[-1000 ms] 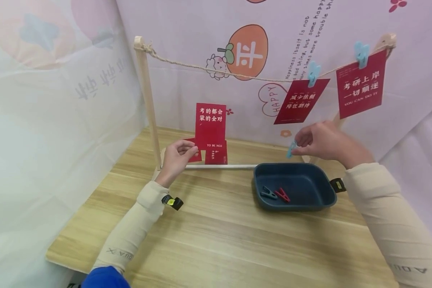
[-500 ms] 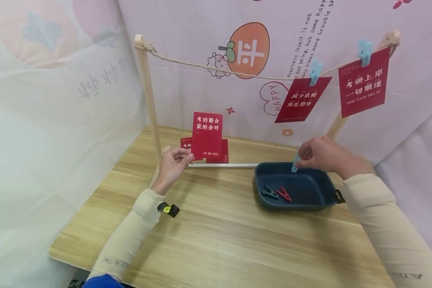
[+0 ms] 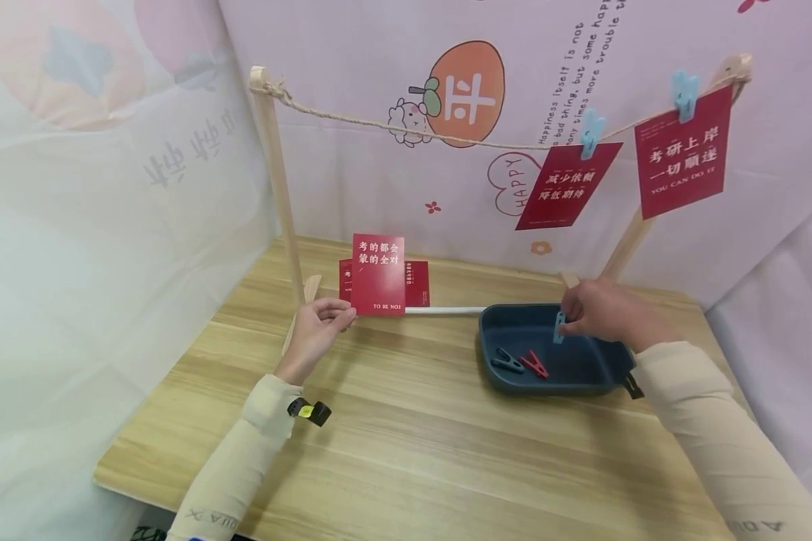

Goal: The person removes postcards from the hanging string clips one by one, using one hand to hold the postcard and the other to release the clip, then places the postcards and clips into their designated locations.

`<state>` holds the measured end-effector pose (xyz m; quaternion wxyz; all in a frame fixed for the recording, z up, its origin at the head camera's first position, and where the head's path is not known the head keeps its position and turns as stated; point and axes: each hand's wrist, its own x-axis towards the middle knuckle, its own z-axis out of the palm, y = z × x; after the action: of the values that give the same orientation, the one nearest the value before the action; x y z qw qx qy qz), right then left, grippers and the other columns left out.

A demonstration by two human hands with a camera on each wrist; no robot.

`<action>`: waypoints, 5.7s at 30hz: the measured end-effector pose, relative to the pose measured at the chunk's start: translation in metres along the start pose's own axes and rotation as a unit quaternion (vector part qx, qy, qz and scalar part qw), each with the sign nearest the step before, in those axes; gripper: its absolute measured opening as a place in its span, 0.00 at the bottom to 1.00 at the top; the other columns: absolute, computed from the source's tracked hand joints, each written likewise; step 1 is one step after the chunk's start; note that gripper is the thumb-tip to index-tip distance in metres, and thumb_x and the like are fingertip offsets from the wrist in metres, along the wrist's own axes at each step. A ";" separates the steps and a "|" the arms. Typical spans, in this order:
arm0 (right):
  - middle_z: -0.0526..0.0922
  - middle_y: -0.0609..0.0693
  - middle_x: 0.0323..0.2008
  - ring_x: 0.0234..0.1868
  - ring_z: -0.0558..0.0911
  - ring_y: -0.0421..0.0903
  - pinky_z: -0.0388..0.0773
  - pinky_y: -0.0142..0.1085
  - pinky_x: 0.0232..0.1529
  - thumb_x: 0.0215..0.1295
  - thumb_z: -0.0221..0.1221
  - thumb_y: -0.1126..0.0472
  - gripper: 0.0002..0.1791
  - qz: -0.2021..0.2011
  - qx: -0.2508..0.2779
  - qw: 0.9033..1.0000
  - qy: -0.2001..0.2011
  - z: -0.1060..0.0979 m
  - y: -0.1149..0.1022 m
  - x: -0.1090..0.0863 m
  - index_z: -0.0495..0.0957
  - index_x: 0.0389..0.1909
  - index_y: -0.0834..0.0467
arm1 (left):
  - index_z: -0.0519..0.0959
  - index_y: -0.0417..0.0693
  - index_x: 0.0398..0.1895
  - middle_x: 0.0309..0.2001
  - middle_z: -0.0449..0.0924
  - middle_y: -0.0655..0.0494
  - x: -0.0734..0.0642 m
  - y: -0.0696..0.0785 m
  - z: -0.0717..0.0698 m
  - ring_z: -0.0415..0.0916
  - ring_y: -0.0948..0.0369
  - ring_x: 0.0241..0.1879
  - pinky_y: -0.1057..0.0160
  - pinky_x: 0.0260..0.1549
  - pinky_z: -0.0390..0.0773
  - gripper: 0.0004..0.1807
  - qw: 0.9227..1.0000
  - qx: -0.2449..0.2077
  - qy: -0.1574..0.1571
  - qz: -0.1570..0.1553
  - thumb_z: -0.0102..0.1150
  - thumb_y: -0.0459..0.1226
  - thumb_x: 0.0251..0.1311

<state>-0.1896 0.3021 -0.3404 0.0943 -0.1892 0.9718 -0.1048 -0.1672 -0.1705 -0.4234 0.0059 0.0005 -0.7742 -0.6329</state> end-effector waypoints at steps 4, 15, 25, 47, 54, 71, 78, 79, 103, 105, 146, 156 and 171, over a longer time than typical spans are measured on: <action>0.90 0.54 0.37 0.37 0.87 0.46 0.91 0.50 0.44 0.57 0.79 0.56 0.20 0.007 -0.004 1.000 -0.011 0.008 0.002 0.002 0.87 0.45 0.63 | 0.84 0.35 0.52 0.36 0.89 0.57 -0.005 -0.009 -0.004 0.86 0.64 0.36 0.62 0.46 0.88 0.13 1.000 0.002 0.002 -0.015 0.66 0.36 0.72; 0.89 0.50 0.31 0.30 0.83 0.42 0.89 0.45 0.38 0.57 0.79 0.56 0.15 -0.003 -0.010 0.999 -0.032 0.029 0.009 0.006 0.88 0.38 0.60 | 0.83 0.33 0.50 0.47 0.88 0.33 -0.021 -0.031 -0.020 0.89 0.50 0.42 0.58 0.48 0.89 0.11 0.999 0.017 0.006 -0.042 0.65 0.32 0.71; 0.87 0.48 0.29 0.27 0.80 0.42 0.87 0.42 0.35 0.58 0.78 0.55 0.13 0.000 -0.017 0.999 -0.042 0.041 0.011 0.009 0.87 0.35 0.58 | 0.82 0.30 0.53 0.46 0.89 0.35 -0.033 -0.044 -0.038 0.89 0.57 0.39 0.64 0.44 0.89 0.13 0.997 0.024 -0.002 -0.070 0.64 0.32 0.71; 0.84 0.50 0.30 0.31 0.80 0.47 0.82 0.43 0.35 0.61 0.75 0.51 0.15 0.044 -0.045 0.993 -0.100 0.062 0.015 0.020 0.84 0.30 0.57 | 0.81 0.29 0.53 0.40 0.90 0.46 -0.051 -0.060 -0.071 0.85 0.63 0.35 0.69 0.38 0.87 0.15 0.991 0.043 -0.017 -0.122 0.65 0.31 0.69; 0.83 0.53 0.33 0.33 0.81 0.48 0.83 0.45 0.36 0.63 0.74 0.51 0.16 0.068 -0.031 0.990 -0.123 0.067 0.012 0.021 0.83 0.36 0.58 | 0.82 0.29 0.50 0.37 0.91 0.47 -0.049 -0.068 -0.077 0.85 0.63 0.33 0.70 0.36 0.86 0.11 0.990 0.072 -0.030 -0.120 0.63 0.30 0.70; 0.85 0.54 0.34 0.34 0.82 0.49 0.84 0.48 0.38 0.64 0.73 0.48 0.18 0.063 -0.042 0.990 -0.120 0.072 0.020 0.020 0.85 0.37 0.60 | 0.88 0.36 0.43 0.35 0.91 0.46 -0.053 -0.069 -0.081 0.86 0.60 0.33 0.65 0.32 0.83 0.09 0.969 0.234 -0.015 -0.083 0.65 0.35 0.70; 0.86 0.50 0.30 0.30 0.81 0.46 0.85 0.45 0.36 0.68 0.71 0.52 0.15 0.041 -0.041 0.994 -0.092 0.062 0.012 0.018 0.88 0.38 0.62 | 0.87 0.37 0.44 0.38 0.89 0.44 -0.054 -0.062 -0.079 0.84 0.56 0.36 0.64 0.32 0.82 0.09 0.960 0.267 0.003 -0.084 0.64 0.36 0.70; 0.85 0.50 0.28 0.29 0.80 0.45 0.84 0.44 0.35 0.68 0.70 0.52 0.15 0.040 -0.040 0.995 -0.088 0.060 0.011 0.017 0.88 0.37 0.62 | 0.86 0.37 0.45 0.39 0.89 0.43 -0.054 -0.061 -0.079 0.85 0.55 0.37 0.64 0.33 0.83 0.10 0.960 0.268 0.005 -0.081 0.64 0.36 0.70; 0.88 0.54 0.31 0.25 0.79 0.42 0.89 0.43 0.35 0.64 0.74 0.56 0.20 0.013 -0.019 0.999 0.022 0.030 0.001 0.004 0.86 0.48 0.67 | 0.81 0.35 0.61 0.57 0.86 0.37 -0.045 -0.029 -0.058 0.85 0.41 0.57 0.46 0.56 0.87 0.20 0.962 0.270 -0.030 -0.032 0.62 0.39 0.74; 0.89 0.55 0.32 0.26 0.80 0.41 0.90 0.45 0.36 0.64 0.74 0.55 0.21 0.008 -0.020 0.999 0.024 0.029 0.000 0.003 0.86 0.49 0.68 | 0.81 0.35 0.61 0.57 0.86 0.37 -0.043 -0.026 -0.056 0.85 0.41 0.57 0.46 0.57 0.86 0.20 0.962 0.268 -0.034 -0.027 0.62 0.39 0.73; 0.89 0.69 0.48 0.49 0.88 0.68 0.87 0.60 0.52 0.61 0.77 0.55 0.27 -0.008 -0.037 0.996 0.084 -0.014 -0.024 -0.016 0.84 0.54 0.69 | 0.81 0.37 0.58 0.54 0.86 0.41 -0.010 0.031 0.002 0.87 0.47 0.55 0.49 0.59 0.86 0.17 0.969 0.229 -0.064 0.068 0.66 0.36 0.70; 0.87 0.72 0.52 0.53 0.86 0.71 0.86 0.61 0.52 0.61 0.77 0.54 0.32 0.017 -0.040 0.993 0.107 -0.027 -0.029 -0.026 0.82 0.59 0.70 | 0.82 0.39 0.58 0.56 0.87 0.43 -0.001 0.038 0.019 0.86 0.49 0.55 0.51 0.59 0.86 0.17 0.972 0.206 -0.073 0.083 0.65 0.38 0.71; 0.87 0.70 0.53 0.52 0.87 0.71 0.85 0.64 0.53 0.59 0.77 0.53 0.32 0.006 -0.063 0.982 0.175 -0.050 -0.043 -0.037 0.82 0.60 0.67 | 0.82 0.42 0.60 0.57 0.87 0.47 0.030 0.048 0.054 0.85 0.50 0.58 0.51 0.63 0.84 0.18 0.974 0.167 -0.073 0.137 0.67 0.37 0.71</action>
<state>-0.1521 0.2856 -0.2767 -0.0889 -0.1674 0.9791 -0.0738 -0.1969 -0.1078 -0.3867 0.0355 -0.1512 -0.8601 -0.4859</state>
